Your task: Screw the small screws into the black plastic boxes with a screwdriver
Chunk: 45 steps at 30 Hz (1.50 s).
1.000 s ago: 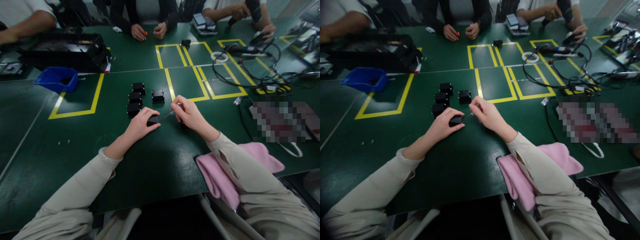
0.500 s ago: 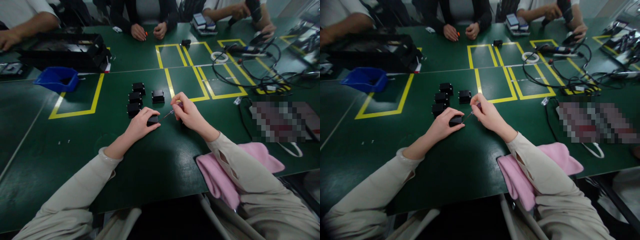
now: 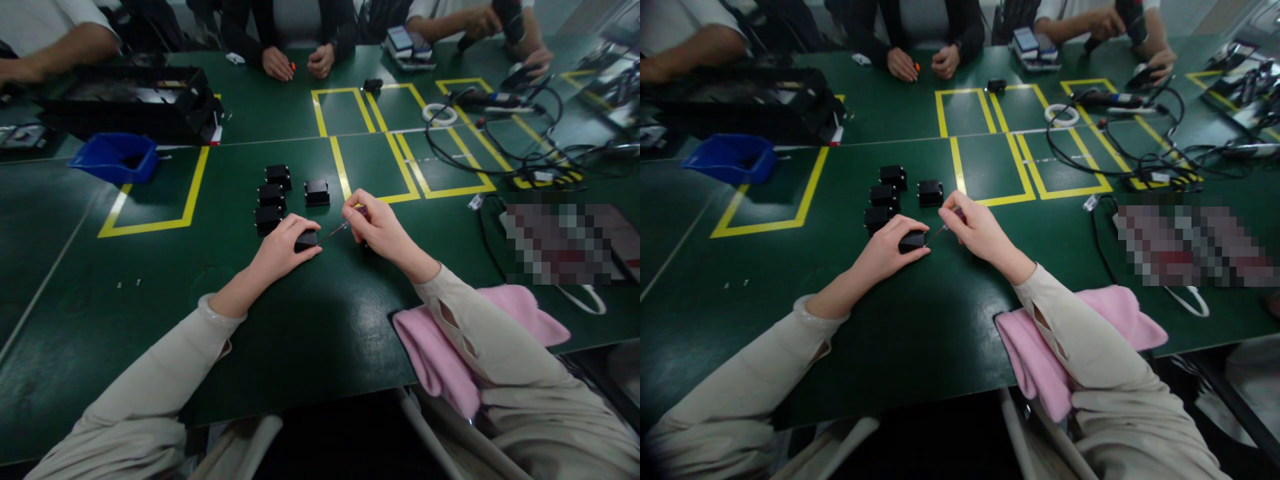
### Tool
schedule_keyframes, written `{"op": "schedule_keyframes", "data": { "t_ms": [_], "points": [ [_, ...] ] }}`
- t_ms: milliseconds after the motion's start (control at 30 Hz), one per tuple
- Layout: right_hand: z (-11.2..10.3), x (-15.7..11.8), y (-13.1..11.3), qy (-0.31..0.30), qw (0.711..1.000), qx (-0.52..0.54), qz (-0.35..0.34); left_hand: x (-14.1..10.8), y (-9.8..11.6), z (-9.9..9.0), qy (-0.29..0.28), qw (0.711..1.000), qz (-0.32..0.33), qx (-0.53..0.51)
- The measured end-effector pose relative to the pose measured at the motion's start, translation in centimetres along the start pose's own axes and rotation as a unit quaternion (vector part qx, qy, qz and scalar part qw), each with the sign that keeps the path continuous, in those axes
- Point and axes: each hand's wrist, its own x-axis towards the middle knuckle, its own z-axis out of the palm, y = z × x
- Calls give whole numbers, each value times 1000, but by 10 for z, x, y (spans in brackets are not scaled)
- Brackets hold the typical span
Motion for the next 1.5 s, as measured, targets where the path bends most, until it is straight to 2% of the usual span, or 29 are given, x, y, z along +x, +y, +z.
{"op": "schedule_keyframes", "data": {
  "t_ms": [433,633,833,1067,1300,1500],
  "points": [
    [-1,0,2,-7,1000,-7,7,0,0,1,4,1000,6,2],
    [0,0,0,17,1000,6,-7,0,-1,1,2,1000,5,3],
    [-1,1,2,2,1000,-7,10,1,0,0,0,1000,0,-3],
    [-1,1,0,10,1000,8,-7,0,-2,1,2,1000,5,3],
    [-3,2,0,-2,1000,-18,16,0,-1,1,-3,1000,-3,5],
    [-2,2,1,-8,1000,-2,7,0,-1,0,0,1000,4,6]
  ]
}}
